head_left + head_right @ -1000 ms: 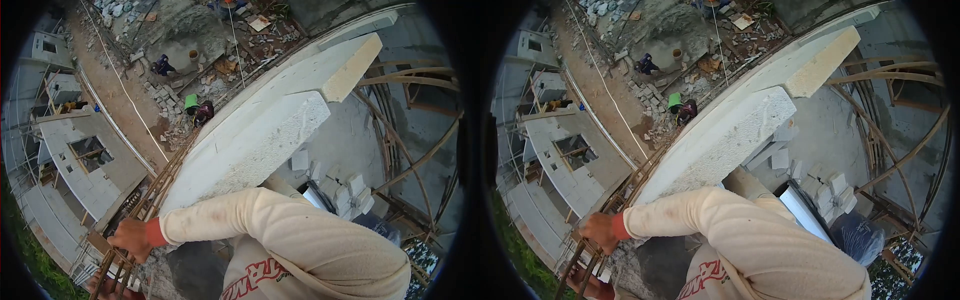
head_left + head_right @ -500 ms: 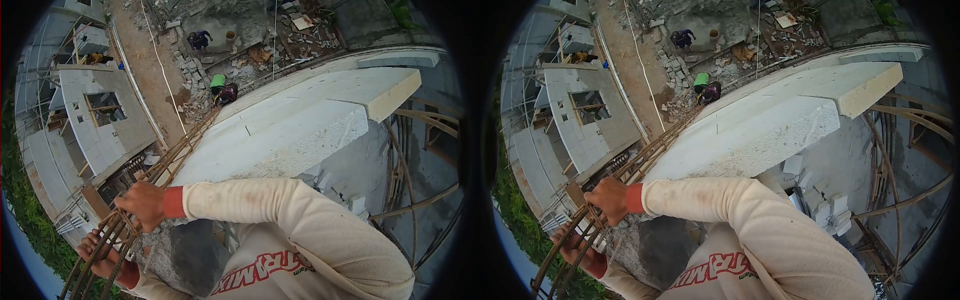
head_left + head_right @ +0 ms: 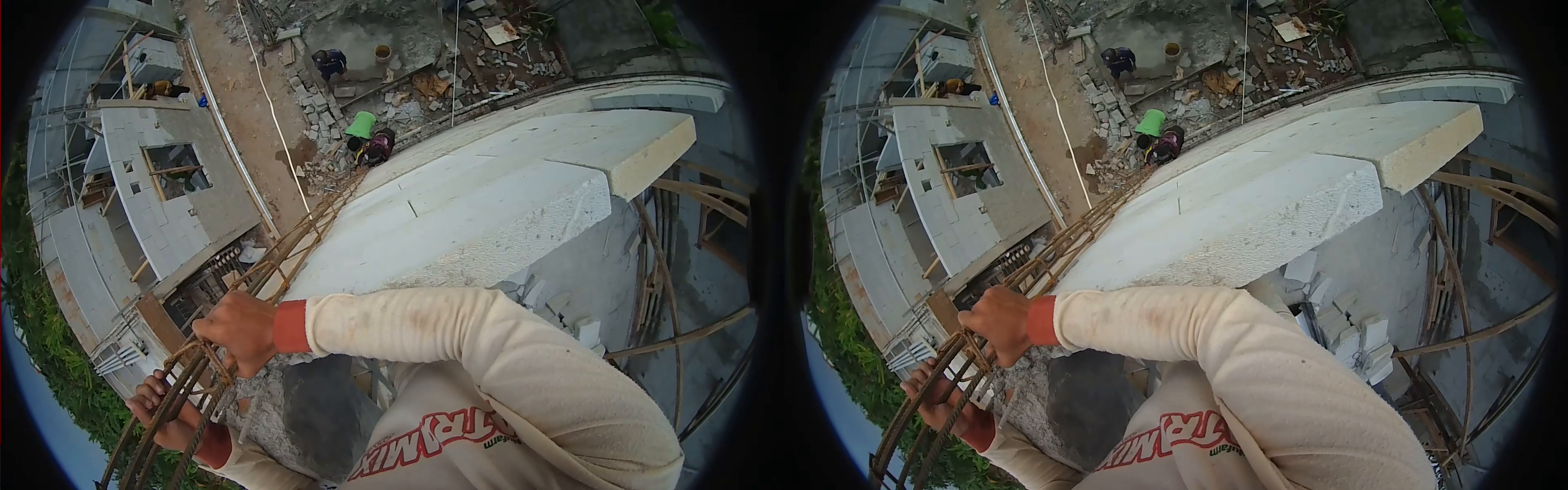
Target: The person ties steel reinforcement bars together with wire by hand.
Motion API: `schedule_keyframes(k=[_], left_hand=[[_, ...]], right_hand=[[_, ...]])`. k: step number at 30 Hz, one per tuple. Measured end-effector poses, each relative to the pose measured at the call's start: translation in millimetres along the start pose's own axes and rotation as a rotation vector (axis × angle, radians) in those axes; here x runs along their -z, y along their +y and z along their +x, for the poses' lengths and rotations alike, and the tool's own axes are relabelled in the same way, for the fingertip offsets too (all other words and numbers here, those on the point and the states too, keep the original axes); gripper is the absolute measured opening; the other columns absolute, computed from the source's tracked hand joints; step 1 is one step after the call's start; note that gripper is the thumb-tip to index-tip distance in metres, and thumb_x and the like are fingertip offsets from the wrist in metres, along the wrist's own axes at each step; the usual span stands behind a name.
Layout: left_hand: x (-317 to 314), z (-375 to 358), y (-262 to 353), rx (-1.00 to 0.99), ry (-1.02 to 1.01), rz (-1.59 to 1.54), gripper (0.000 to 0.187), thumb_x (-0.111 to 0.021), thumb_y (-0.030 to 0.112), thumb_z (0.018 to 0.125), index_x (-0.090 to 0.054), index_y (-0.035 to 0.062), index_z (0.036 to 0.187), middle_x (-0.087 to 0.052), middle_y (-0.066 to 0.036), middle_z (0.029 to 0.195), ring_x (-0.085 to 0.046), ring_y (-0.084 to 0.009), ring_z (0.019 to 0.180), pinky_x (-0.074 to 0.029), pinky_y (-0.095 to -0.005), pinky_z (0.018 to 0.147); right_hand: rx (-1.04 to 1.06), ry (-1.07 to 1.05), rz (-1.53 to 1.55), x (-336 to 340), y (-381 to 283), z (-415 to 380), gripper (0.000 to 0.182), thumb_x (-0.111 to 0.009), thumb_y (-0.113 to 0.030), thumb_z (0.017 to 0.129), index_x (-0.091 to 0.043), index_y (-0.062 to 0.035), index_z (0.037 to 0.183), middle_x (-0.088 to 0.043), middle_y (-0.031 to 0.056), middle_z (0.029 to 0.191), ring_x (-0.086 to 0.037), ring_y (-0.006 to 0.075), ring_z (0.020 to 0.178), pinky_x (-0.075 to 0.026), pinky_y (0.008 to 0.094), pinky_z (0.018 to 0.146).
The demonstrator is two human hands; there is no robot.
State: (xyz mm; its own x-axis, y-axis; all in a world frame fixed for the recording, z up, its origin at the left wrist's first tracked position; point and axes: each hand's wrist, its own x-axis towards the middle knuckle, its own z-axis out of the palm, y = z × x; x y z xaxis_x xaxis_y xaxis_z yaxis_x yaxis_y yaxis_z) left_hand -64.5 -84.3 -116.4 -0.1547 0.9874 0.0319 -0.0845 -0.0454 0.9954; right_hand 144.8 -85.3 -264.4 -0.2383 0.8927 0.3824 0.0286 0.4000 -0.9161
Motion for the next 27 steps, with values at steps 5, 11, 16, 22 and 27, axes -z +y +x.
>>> schedule_keyframes(k=[5,11,16,22,27], left_hand=[[-1,-1,0,-0.002,-0.011,0.011,0.036,-0.044,0.029,0.113,-0.041,0.0115,0.082,-0.043,-0.005,0.078,-0.045,-0.0204,0.083,-0.039,-0.0472,0.099],[0,2,1,0.017,-0.036,0.003,0.036,-0.044,0.029,0.113,-0.039,0.0117,0.081,-0.041,-0.005,0.079,-0.044,-0.0206,0.083,-0.040,-0.0474,0.099],[8,5,-1,0.009,-0.073,0.006,0.036,-0.044,0.029,0.113,-0.037,0.0121,0.081,-0.040,-0.005,0.079,-0.044,-0.0212,0.083,-0.039,-0.0474,0.099],[6,5,0,0.012,-0.044,0.018,0.037,-0.043,0.031,0.113,-0.037,0.0123,0.082,-0.041,-0.005,0.078,-0.043,-0.0211,0.083,-0.039,-0.0478,0.099],[3,3,1,0.010,-0.038,0.034,0.037,-0.043,0.031,0.113,-0.037,0.0123,0.082,-0.042,-0.005,0.078,-0.044,-0.0209,0.083,-0.039,-0.0485,0.099]], right_hand=[[0.007,-0.002,-0.001,1,0,0,0.049,-0.084,-0.019,0.050,-0.057,-0.0024,0.087,-0.063,0.0133,0.069,-0.068,0.0375,0.067,-0.053,0.0463,0.061],[-0.020,-0.037,-0.009,4,0,1,0.050,-0.085,-0.019,0.050,-0.058,-0.0019,0.088,-0.063,0.0137,0.069,-0.068,0.0374,0.067,-0.053,0.0459,0.061],[-0.028,-0.034,-0.005,3,0,2,0.050,-0.086,-0.019,0.051,-0.058,-0.0018,0.088,-0.063,0.0138,0.069,-0.068,0.0375,0.067,-0.053,0.0457,0.061],[-0.042,-0.032,-0.002,7,-3,4,0.048,-0.085,-0.019,0.052,-0.057,-0.0013,0.087,-0.064,0.0158,0.068,-0.068,0.0391,0.066,-0.053,0.0465,0.060],[-0.027,-0.008,-0.001,5,-2,3,0.048,-0.086,-0.019,0.053,-0.057,0.0005,0.086,-0.066,0.0186,0.065,-0.070,0.0416,0.065,-0.055,0.0475,0.060]])
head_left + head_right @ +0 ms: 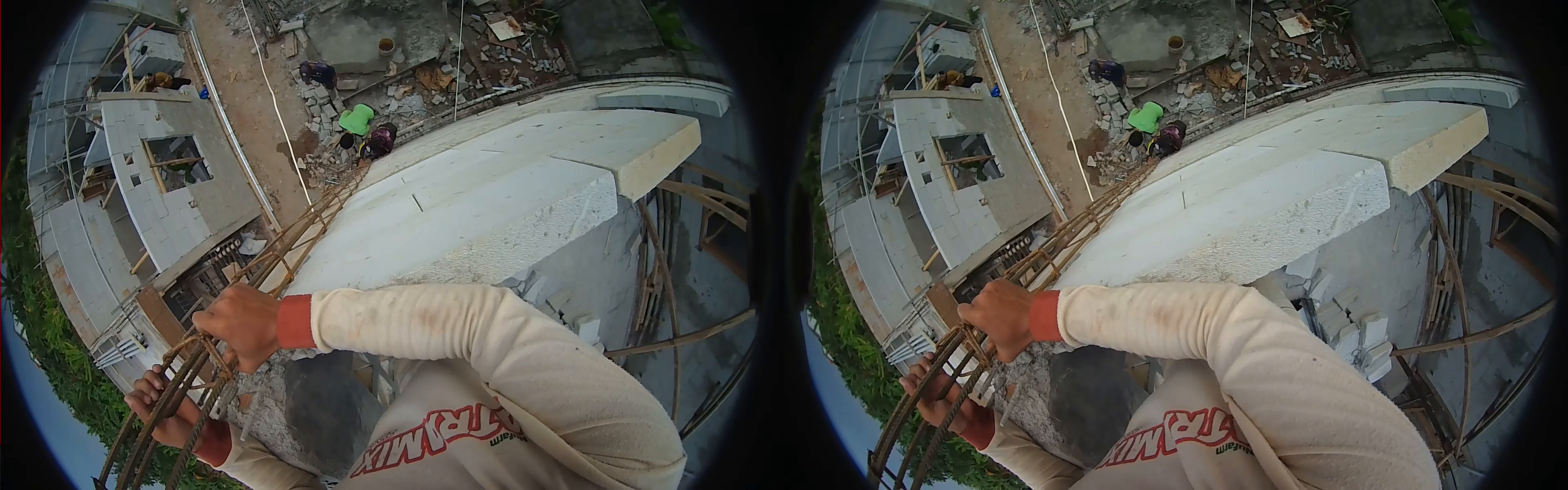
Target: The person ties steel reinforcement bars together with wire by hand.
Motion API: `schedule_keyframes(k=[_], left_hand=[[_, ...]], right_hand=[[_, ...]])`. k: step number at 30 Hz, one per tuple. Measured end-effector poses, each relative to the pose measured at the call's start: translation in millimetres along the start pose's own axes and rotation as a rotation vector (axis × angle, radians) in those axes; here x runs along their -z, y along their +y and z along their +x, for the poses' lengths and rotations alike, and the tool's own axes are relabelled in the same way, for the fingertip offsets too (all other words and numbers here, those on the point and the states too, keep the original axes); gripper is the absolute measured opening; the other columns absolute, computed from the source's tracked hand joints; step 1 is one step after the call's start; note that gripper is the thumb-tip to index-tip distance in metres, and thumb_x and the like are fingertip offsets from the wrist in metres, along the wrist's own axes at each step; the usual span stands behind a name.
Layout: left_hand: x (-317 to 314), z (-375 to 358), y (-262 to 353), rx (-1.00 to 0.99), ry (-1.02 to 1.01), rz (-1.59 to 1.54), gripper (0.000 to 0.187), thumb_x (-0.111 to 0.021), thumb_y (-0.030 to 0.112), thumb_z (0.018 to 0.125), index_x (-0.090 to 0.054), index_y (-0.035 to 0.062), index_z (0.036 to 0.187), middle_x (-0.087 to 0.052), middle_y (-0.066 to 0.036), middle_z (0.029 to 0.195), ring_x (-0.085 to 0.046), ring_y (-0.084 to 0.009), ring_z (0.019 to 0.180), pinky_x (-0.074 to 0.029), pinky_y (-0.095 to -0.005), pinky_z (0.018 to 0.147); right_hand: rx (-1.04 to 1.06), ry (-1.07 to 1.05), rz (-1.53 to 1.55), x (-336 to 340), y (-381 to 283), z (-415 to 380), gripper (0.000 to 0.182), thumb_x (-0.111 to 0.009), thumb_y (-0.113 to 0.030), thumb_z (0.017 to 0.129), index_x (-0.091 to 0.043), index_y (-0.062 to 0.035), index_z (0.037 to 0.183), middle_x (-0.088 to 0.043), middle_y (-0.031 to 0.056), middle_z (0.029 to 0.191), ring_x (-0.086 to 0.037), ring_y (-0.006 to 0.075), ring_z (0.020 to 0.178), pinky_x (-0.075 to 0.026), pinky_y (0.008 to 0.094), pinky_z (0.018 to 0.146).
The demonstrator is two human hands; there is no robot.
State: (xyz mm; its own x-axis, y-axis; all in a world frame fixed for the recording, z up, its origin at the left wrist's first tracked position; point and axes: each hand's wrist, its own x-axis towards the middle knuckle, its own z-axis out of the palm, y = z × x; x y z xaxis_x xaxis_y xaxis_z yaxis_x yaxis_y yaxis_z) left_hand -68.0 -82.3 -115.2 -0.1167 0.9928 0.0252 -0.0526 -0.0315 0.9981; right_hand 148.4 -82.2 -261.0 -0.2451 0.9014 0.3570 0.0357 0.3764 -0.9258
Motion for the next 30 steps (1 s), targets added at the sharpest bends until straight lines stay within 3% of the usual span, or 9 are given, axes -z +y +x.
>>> schedule_keyframes(k=[3,11,30], left_hand=[[3,1,-1,-0.013,-0.027,0.010,0.036,-0.044,0.031,0.113,-0.039,0.0121,0.083,-0.041,-0.004,0.077,-0.044,-0.0207,0.083,-0.039,-0.0487,0.099],[-4,-3,-2,-0.029,-0.007,0.029,0.028,-0.047,0.029,0.111,-0.048,0.0122,0.088,-0.041,-0.003,0.077,-0.044,-0.0199,0.084,-0.038,-0.0481,0.100],[-3,-1,-2,-0.032,-0.041,0.037,0.029,-0.048,0.025,0.110,-0.043,0.0121,0.085,-0.038,-0.003,0.077,-0.043,-0.0203,0.084,-0.038,-0.0472,0.098]], right_hand=[[-0.006,-0.012,0.016,0,1,-1,0.050,-0.085,-0.018,0.051,-0.055,-0.0024,0.087,-0.064,0.0150,0.069,-0.067,0.0390,0.066,-0.052,0.0474,0.060],[-0.019,0.018,0.012,2,0,0,0.055,-0.086,-0.020,0.049,-0.056,-0.0019,0.091,-0.064,0.0160,0.069,-0.067,0.0405,0.067,-0.053,0.0474,0.061],[-0.033,0.013,0.001,1,0,0,0.051,-0.084,-0.017,0.049,-0.055,-0.0013,0.088,-0.064,0.0158,0.070,-0.067,0.0397,0.066,-0.053,0.0473,0.061]])
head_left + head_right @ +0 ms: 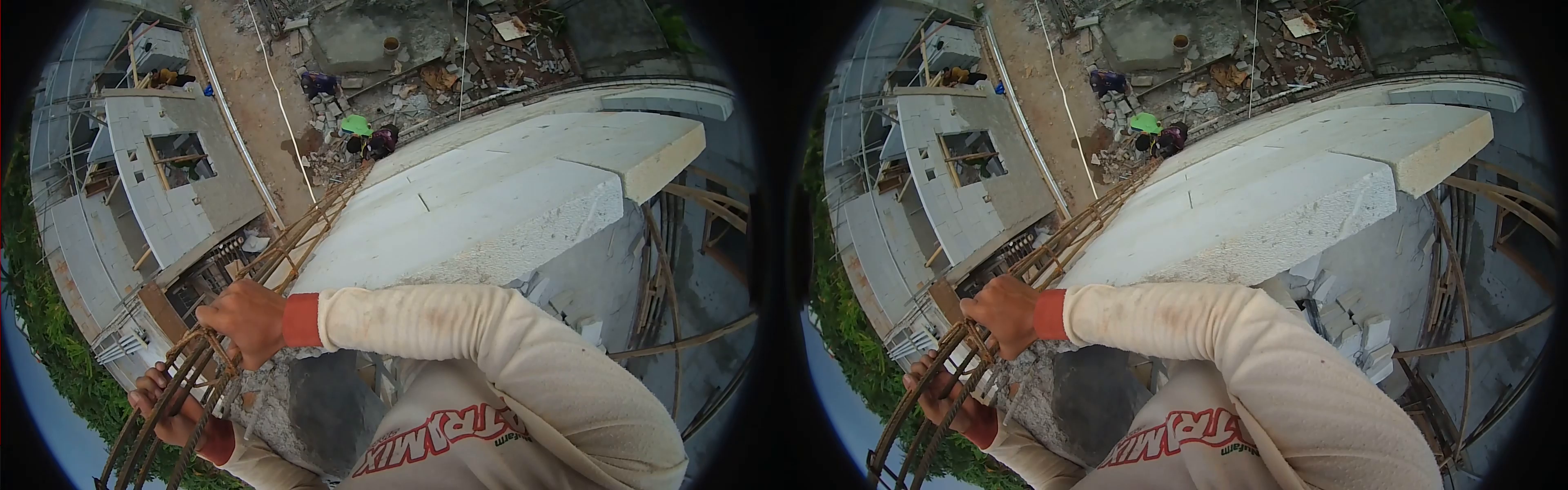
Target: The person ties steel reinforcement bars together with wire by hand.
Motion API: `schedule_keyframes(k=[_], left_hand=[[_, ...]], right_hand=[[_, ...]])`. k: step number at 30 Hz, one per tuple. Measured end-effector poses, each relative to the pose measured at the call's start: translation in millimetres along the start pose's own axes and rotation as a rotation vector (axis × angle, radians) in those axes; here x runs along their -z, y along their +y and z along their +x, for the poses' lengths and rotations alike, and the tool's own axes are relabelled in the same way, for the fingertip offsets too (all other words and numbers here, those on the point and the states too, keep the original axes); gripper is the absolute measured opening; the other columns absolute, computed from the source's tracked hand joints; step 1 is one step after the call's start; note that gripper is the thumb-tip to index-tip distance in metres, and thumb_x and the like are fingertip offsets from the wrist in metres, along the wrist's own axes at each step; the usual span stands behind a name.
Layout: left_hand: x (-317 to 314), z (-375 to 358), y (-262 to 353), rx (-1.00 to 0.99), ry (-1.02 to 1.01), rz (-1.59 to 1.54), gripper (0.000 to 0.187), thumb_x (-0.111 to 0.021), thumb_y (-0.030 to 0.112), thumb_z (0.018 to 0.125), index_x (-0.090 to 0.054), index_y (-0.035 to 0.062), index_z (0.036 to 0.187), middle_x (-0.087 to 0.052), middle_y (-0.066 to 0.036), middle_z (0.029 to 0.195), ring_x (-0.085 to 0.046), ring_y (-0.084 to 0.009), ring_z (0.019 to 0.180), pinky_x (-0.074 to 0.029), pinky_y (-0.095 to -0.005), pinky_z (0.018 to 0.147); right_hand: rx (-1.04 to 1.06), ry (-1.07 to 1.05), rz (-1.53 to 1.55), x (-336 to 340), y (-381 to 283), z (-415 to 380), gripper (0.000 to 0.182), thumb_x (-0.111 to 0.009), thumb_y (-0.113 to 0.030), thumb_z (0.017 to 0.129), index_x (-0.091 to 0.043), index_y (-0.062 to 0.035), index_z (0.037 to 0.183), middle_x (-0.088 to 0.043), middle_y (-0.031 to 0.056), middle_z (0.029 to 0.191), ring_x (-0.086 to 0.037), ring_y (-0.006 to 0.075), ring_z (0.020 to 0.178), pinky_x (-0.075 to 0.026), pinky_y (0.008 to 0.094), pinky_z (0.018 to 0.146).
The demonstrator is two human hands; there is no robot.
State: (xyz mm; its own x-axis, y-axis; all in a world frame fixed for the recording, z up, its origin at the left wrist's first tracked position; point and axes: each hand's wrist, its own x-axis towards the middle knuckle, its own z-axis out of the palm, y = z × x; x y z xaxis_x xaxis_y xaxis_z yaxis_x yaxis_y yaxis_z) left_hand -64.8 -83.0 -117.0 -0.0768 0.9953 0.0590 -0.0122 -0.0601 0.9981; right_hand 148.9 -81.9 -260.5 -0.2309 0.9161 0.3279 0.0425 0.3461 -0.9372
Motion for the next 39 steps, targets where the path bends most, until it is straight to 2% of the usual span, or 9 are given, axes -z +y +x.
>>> schedule_keyframes(k=[9,18,26,39], left_hand=[[-5,-2,0,-0.006,0.032,0.022,0.031,-0.047,0.027,0.111,-0.043,0.0116,0.084,-0.040,-0.003,0.076,-0.043,-0.0203,0.084,-0.037,-0.0472,0.098],[-1,-4,-1,-0.011,0.039,-0.005,0.030,-0.045,0.025,0.110,-0.041,0.0119,0.084,-0.038,-0.004,0.075,-0.042,-0.0202,0.083,-0.038,-0.0467,0.097],[-11,-5,0,-0.011,0.061,0.007,0.035,-0.044,0.025,0.110,-0.036,0.0137,0.078,-0.036,-0.003,0.074,-0.042,-0.0194,0.082,-0.039,-0.0457,0.095],[-10,-5,1,-0.005,0.053,-0.001,0.036,-0.043,0.026,0.111,-0.036,0.0135,0.077,-0.037,-0.003,0.075,-0.041,-0.0194,0.082,-0.039,-0.0455,0.094]], right_hand=[[-0.001,0.013,0.001,1,0,-1,0.056,-0.085,-0.018,0.050,-0.056,-0.0004,0.094,-0.064,0.0158,0.071,-0.067,0.0402,0.067,-0.053,0.0475,0.061],[0.025,0.004,0.008,1,1,-2,0.050,-0.084,-0.019,0.052,-0.058,-0.0032,0.091,-0.065,0.0141,0.070,-0.068,0.0386,0.066,-0.052,0.0476,0.061],[0.041,-0.016,0.012,2,1,-3,0.049,-0.084,-0.019,0.051,-0.058,-0.0033,0.090,-0.065,0.0138,0.069,-0.068,0.0376,0.065,-0.052,0.0474,0.060],[0.057,0.006,0.011,1,2,-2,0.048,-0.085,-0.020,0.051,-0.057,-0.0036,0.088,-0.065,0.0131,0.069,-0.069,0.0371,0.066,-0.052,0.0464,0.061]])
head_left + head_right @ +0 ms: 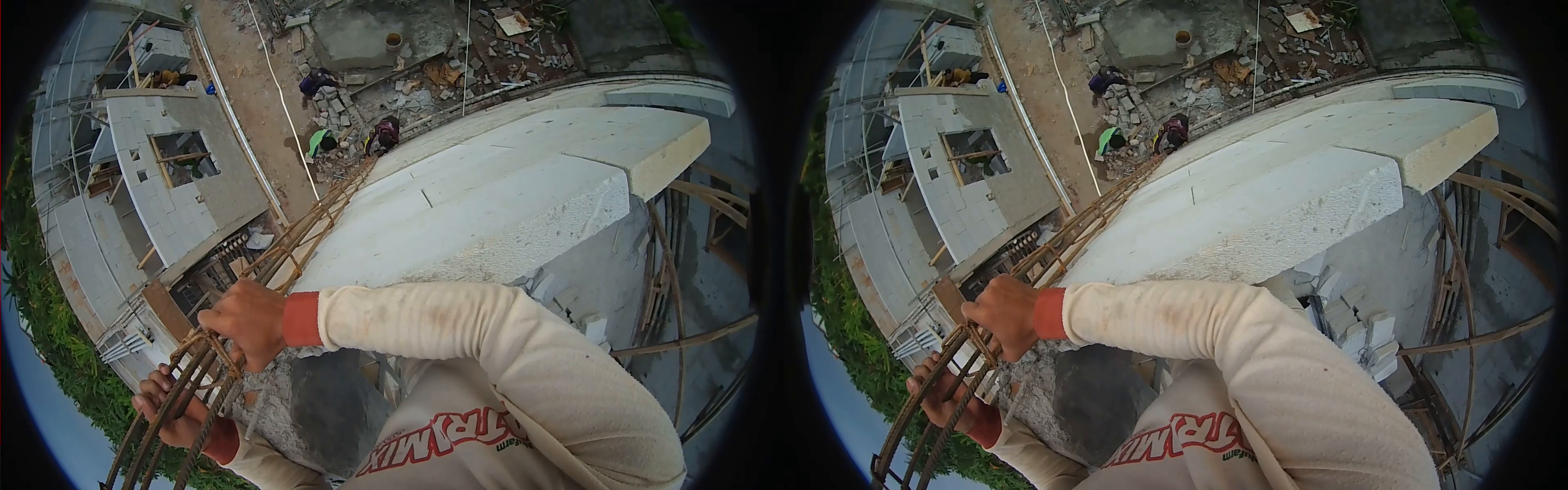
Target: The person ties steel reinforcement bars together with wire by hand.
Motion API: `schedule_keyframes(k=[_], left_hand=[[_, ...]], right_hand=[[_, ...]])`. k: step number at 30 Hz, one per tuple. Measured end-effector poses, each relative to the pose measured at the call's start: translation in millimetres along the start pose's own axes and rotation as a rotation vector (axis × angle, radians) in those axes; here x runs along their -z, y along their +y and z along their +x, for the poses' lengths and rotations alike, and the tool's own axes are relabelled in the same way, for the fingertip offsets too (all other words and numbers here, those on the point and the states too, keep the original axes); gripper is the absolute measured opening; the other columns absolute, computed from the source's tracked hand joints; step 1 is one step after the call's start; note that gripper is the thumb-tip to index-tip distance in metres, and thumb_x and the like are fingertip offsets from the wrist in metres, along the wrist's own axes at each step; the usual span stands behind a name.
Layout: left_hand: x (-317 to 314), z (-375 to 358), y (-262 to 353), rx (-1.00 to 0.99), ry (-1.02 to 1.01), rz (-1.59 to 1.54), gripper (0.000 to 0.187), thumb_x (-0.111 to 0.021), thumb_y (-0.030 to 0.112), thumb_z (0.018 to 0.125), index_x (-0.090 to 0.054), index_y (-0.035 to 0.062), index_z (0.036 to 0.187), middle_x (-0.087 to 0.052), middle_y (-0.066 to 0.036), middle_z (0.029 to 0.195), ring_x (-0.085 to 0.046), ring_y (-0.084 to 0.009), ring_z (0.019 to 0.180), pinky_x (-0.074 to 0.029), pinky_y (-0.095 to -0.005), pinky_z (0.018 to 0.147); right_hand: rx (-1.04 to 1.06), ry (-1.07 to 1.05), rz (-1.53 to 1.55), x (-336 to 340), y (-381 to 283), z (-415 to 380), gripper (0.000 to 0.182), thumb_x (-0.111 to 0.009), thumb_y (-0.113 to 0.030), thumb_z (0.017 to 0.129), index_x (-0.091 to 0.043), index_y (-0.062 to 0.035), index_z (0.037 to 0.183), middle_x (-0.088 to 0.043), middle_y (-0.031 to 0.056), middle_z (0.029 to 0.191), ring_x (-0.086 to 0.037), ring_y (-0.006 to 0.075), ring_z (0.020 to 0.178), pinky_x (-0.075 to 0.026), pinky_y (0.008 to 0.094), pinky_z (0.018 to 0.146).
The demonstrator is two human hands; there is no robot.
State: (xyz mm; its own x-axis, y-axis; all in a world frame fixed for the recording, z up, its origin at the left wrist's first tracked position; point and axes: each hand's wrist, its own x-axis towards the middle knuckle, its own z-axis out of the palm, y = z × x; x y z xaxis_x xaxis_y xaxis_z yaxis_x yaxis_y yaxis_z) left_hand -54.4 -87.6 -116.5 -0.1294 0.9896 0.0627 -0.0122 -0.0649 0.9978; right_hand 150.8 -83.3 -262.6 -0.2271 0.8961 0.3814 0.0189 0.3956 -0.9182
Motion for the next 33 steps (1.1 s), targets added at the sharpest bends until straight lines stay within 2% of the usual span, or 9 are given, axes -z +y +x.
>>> schedule_keyframes(k=[9,29,33], left_hand=[[-2.1,-0.5,-0.3,-0.011,0.016,0.012,0.037,-0.044,0.026,0.110,-0.036,0.0138,0.076,-0.036,-0.003,0.075,-0.042,-0.0197,0.081,-0.039,-0.0457,0.094],[4.9,0.9,0.0,0.004,-0.038,-0.014,0.035,-0.044,0.026,0.109,-0.038,0.0141,0.076,-0.040,-0.004,0.076,-0.043,-0.0205,0.083,-0.038,-0.0482,0.098],[0.0,0.3,-0.2,-0.004,0.002,0.017,0.034,-0.044,0.026,0.108,-0.038,0.0137,0.077,-0.039,-0.004,0.076,-0.043,-0.0206,0.083,-0.038,-0.0484,0.097]], right_hand=[[0.000,-0.032,-0.021,0.0,-0.1,-0.5,0.051,-0.085,-0.024,0.052,-0.059,-0.0031,0.090,-0.065,0.0122,0.070,-0.069,0.0353,0.067,-0.053,0.0455,0.062],[0.040,-0.017,-0.020,-1.3,2.7,0.3,0.054,-0.086,-0.026,0.051,-0.061,-0.0006,0.091,-0.066,0.0123,0.068,-0.070,0.0338,0.065,-0.054,0.0438,0.060],[0.032,-0.040,-0.022,-0.5,3.2,1.4,0.052,-0.086,-0.026,0.052,-0.061,-0.0008,0.090,-0.066,0.0126,0.068,-0.070,0.0336,0.065,-0.054,0.0435,0.060]])
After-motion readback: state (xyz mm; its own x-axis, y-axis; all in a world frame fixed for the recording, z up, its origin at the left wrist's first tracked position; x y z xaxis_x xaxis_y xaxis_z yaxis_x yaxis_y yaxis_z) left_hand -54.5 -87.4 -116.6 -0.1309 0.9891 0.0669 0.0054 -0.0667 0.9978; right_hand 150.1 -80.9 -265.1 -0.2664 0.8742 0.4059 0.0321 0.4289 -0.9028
